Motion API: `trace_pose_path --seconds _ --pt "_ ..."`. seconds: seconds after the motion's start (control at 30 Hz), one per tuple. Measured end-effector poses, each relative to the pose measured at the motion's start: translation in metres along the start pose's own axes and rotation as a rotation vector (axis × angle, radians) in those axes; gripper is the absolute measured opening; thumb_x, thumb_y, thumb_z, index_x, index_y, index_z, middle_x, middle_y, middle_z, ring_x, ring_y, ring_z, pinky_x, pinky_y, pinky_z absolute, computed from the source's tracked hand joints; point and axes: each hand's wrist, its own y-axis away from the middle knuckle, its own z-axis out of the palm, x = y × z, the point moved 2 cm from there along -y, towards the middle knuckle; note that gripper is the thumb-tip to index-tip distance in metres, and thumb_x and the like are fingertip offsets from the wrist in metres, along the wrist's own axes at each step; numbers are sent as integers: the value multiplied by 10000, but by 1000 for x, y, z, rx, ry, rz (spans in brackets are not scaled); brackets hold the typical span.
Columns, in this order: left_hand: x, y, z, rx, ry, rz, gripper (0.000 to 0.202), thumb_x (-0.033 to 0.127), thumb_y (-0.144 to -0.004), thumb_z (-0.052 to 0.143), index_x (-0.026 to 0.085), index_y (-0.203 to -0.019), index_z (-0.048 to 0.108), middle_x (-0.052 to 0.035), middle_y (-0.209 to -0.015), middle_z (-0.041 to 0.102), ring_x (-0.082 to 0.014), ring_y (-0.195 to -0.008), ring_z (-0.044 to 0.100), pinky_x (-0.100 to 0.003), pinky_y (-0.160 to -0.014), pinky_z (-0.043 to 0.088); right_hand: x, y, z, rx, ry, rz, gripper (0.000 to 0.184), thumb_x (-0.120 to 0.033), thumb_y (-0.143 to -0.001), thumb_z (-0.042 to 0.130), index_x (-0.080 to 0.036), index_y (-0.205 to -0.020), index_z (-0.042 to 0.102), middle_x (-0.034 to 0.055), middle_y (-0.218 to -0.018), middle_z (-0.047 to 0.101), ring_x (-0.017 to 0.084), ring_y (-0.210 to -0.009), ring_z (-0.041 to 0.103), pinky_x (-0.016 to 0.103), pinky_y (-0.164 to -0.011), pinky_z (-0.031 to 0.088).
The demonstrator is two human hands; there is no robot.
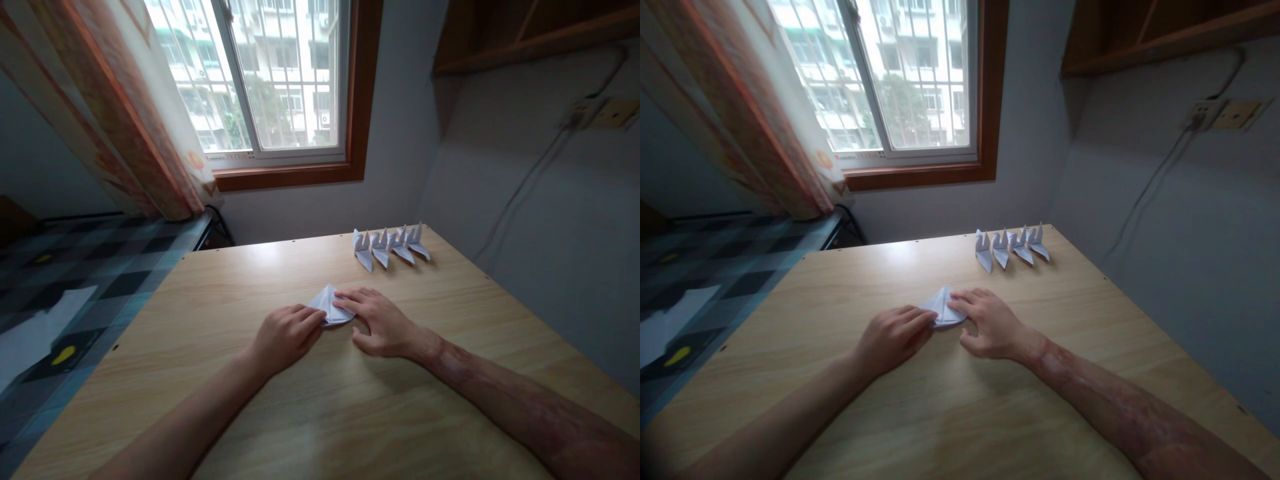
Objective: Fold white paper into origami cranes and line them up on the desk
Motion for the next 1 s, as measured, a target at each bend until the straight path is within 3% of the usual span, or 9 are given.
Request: trace_pose_path --seconds 0.1,0.23,0.3,0.4,0.57,0.67,0.77,0.87,1.0 --pt "-5 1 0 54 120 -81 160 188 -1053 603 229 -1150 724 -52 -1021 848 -203 -848 802 -297 -743 598 5 0 4 54 13 -32 573 -232 -907 746 -228 -1475 676 136 -1570 661 334 -1407 630 523 -1233 480" --pt "-3 -3 -5 74 259 -108 168 168 -1037 585 230 -1103 727 -33 -941 835 -173 -760 780 -278 -709 566 10 -2 6 174 27 -88 273 -142 -1006 681 -259 -1238 763 93 -1432 763 293 -1366 672 501 -1177 520" --pt "3 -6 -9 69 277 -68 145 259 -1001 651 220 -1119 726 -52 -918 822 -206 -764 779 -311 -715 575 8 -2 5 210 37 -112 194 -147 -1050 650 -261 -1161 762 71 -1358 802 279 -1339 697 506 -1179 509" --pt "10 -10 -11 97 240 -36 366 465 -917 793 199 -1155 717 -86 -925 814 -253 -786 777 -356 -726 594 2 -2 2 243 53 -146 155 -168 -1074 643 -257 -1150 745 61 -1304 826 269 -1293 732 515 -1202 478" --pt "15 -10 -7 135 225 -100 109 223 -1044 644 206 -1094 740 -50 -892 815 -181 -736 740 -293 -706 560 -1 -1 2 319 -15 -164 117 -199 -1061 706 -263 -1153 735 36 -1157 853 237 -1137 783 476 -1198 476" --pt "13 -8 -8 157 433 -280 137 226 -1050 629 194 -1049 761 -38 -863 792 -148 -710 716 -234 -630 531 4 -1 3 355 -123 -68 135 -275 -1007 790 -239 -1127 739 54 -1072 838 250 -1023 770 456 -1105 532" --pt "10 -9 -8 171 643 -498 146 278 -1022 675 178 -1014 780 -30 -839 788 -150 -718 713 -205 -585 510 11 -2 4 330 -273 62 128 -335 -980 808 -222 -982 749 52 -957 807 249 -944 732 399 -944 573" --pt "4 -9 -2 110 855 -609 156 309 -976 731 161 -966 778 -36 -861 801 -174 -784 730 -239 -696 567 17 -2 6 288 -476 207 146 -365 -993 789 -221 -982 773 36 -950 803 231 -920 728 354 -871 577" --pt "-1 -8 8 -30 1120 -621 220 336 -934 784 143 -1039 773 -83 -1024 826 -232 -957 765 -310 -852 603 27 -2 10 341 -676 360 238 -432 -963 820 -219 -1060 774 34 -998 799 229 -949 730 340 -859 578"
